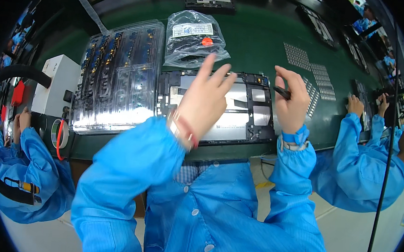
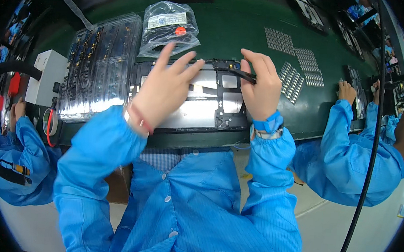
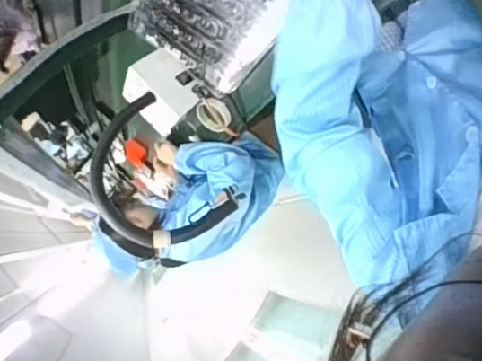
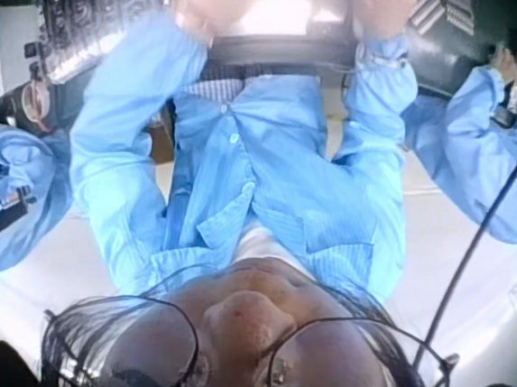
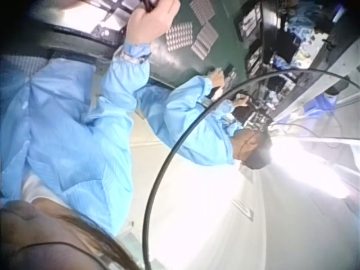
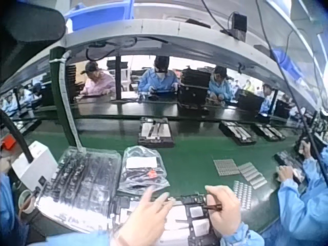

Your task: The person assembles electronic components on a green workbench in a factory setting. They use a black pen-like tool to manipulate small parts and place them onto a rectangular device chassis. The person handles multiple units sequentially, picking up parts from a clear plastic tray and applying them to the device.

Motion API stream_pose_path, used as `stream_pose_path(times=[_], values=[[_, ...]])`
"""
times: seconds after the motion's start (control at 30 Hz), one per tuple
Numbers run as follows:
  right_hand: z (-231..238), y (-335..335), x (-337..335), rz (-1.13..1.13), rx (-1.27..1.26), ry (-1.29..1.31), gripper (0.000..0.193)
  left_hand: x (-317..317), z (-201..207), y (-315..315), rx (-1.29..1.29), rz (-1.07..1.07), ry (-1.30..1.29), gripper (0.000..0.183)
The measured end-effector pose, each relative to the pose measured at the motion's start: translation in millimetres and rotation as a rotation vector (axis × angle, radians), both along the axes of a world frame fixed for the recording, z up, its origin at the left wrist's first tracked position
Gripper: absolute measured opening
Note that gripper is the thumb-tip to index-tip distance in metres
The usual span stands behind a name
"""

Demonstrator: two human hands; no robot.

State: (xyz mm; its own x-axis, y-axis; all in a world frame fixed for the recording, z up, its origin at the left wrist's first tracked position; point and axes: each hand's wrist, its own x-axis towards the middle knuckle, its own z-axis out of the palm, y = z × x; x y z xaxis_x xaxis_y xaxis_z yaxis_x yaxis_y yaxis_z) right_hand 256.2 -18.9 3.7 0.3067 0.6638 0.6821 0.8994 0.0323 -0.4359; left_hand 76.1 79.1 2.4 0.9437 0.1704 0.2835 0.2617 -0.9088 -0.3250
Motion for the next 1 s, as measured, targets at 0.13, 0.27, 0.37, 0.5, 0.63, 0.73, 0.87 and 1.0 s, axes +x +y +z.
stream_pose_path(times=[0.13, 0.27, 0.37, 0.5, 0.63, 0.73, 0.87, 1.0], values=[[22, -2, -4, 0.171, -0.189, 0.109, 0.031, -56, 28, -51, -0.424, 0.112, -0.164, 0.033], [26, 23, -16, 0.315, -0.407, -0.043, 0.042, -89, 5, -77, -1.417, -0.15, -0.421, 0.037], [15, 43, -29, 0.292, -0.552, -0.198, 0.039, -89, -48, -101, -2.27, -0.289, -0.562, 0.033], [5, 49, -40, 0.204, -0.617, -0.274, 0.039, -89, -54, -105, -3.026, -0.104, -0.622, 0.038], [3, 48, -46, 0.178, -0.65, -0.286, 0.041, -94, -50, -93, -3.04, -0.083, -0.816, 0.045], [1, 49, -53, 0.157, -0.681, -0.336, 0.039, -94, -53, -88, -3.051, -0.089, -0.84, 0.046], [1, 54, -47, 0.182, -0.682, -0.332, 0.039, -91, -54, -91, -3.04, -0.106, -0.9, 0.047], [1, 54, -17, 0.338, -0.533, -0.116, 0.038, -95, -51, -95, -3.054, -0.132, -0.936, 0.049]])
